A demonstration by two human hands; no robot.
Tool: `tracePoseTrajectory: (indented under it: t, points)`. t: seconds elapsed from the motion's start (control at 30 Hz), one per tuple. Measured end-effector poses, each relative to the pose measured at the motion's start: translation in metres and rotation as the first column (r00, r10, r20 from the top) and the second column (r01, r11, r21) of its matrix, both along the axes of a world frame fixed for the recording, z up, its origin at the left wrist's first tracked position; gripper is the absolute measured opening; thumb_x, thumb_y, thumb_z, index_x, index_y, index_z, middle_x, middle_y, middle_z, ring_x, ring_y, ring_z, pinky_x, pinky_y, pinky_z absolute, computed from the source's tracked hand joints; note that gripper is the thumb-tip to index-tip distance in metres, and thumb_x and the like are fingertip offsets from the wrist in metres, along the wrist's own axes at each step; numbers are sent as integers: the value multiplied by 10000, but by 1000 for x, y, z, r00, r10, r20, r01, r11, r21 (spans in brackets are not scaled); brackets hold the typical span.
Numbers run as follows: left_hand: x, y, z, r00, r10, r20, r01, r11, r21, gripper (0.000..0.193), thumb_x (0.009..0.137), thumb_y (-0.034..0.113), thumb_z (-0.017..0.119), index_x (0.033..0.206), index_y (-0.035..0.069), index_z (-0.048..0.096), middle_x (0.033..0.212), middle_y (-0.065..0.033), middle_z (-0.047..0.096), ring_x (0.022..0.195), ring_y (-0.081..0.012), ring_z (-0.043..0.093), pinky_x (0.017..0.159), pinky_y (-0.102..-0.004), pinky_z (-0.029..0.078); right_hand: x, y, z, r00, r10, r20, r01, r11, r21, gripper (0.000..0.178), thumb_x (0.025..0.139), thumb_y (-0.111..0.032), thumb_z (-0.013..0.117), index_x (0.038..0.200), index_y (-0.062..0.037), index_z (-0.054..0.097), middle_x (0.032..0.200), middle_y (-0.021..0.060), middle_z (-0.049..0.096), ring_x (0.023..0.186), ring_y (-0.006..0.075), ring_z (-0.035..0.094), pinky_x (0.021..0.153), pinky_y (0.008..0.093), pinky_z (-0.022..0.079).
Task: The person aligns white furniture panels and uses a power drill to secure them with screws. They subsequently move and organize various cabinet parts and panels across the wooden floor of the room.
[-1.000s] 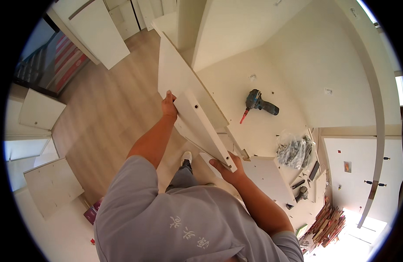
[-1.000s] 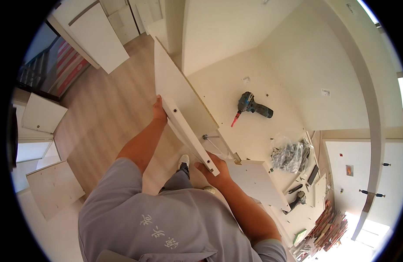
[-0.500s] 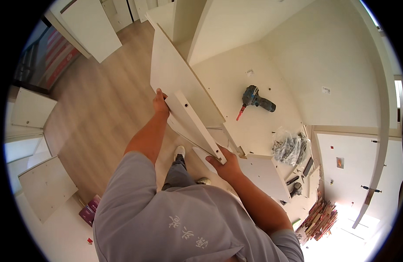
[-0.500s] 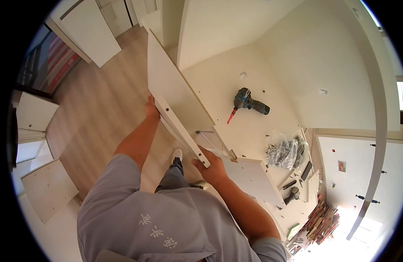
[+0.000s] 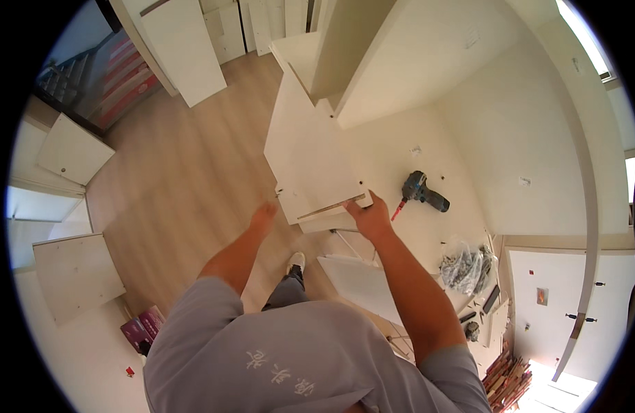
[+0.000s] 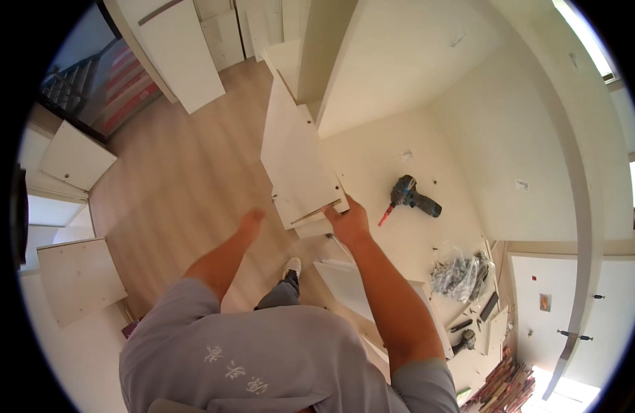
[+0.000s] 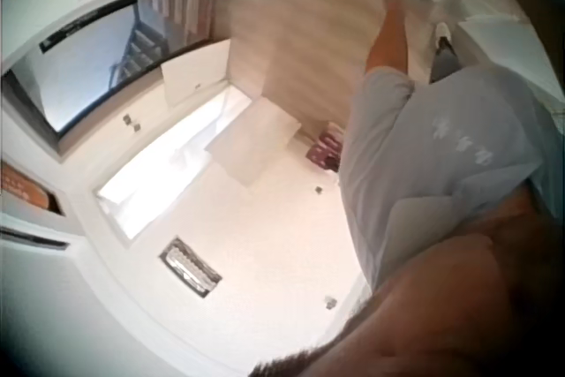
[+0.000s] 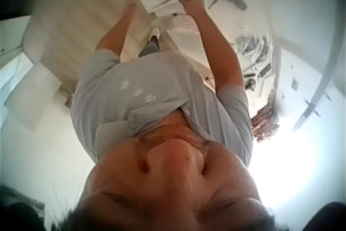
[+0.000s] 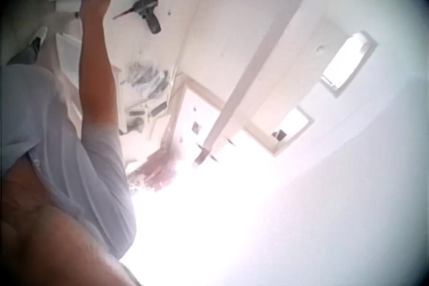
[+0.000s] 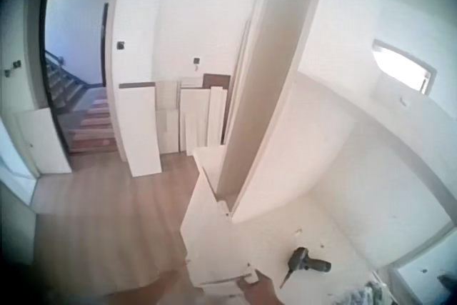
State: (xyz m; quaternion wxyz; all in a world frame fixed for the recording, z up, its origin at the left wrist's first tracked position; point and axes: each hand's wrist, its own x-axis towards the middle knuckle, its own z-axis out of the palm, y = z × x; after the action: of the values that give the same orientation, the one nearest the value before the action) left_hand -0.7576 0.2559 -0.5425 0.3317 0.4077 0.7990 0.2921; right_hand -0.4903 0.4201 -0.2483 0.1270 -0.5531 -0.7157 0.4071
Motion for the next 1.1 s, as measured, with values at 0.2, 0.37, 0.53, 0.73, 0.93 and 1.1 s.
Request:
tracePoseTrajectory:
  t: [0.2,0.37,0.53,0.73,0.93,1.1]
  points:
    - [8,-250,11,912,-397,99,361,667,-652,424,1059,274,361,1390,83,543,1314,-267,604,1228,-403,583,1050,-501,461,6,55,2,999,36,24,-33,993,-111,782,797,-400,811,1309,135,559,850,208,708,811,288,676,801,395,533]
    - [0,-375,-29,967,-220,129,231,546,-805,549,1021,442,462,1139,-46,683,1229,-266,661,1194,-430,602,1039,-490,455,31,67,-27,993,4,120,12,992,-125,553,855,-346,772,1235,33,639,1043,191,731,939,282,715,850,372,534]
    - [6,-328,-53,964,-178,197,264,720,-641,471,1033,413,483,1148,-2,674,1128,-204,695,1075,-327,657,915,-432,515,107,-6,-7,999,-42,4,41,993,106,444,890,-313,739,1242,-53,663,1239,156,688,1078,302,689,972,376,510]
    - [46,-164,52,812,326,484,-90,889,-448,319,978,285,620,1122,2,645,974,-86,681,845,-189,645,746,-366,526,195,-94,88,941,-93,324,-72,884,462,348,882,-227,725,1208,-113,678,1288,103,663,1247,320,578,1043,446,467]
    - [73,-115,55,892,22,451,146,931,-334,325,957,297,644,1033,-19,669,887,-94,693,778,-197,654,715,-351,526,269,-141,164,813,-337,474,26,835,549,519,834,-295,782,1268,-50,637,1335,153,628,1278,352,553,1066,456,451]
    - [82,-104,26,900,-159,407,325,866,-381,315,942,302,656,1010,-5,682,869,-107,702,767,-215,663,723,-373,534,326,-180,106,674,-253,694,167,967,190,606,816,-519,772,1160,-39,638,1179,174,677,1140,366,629,961,459,506]
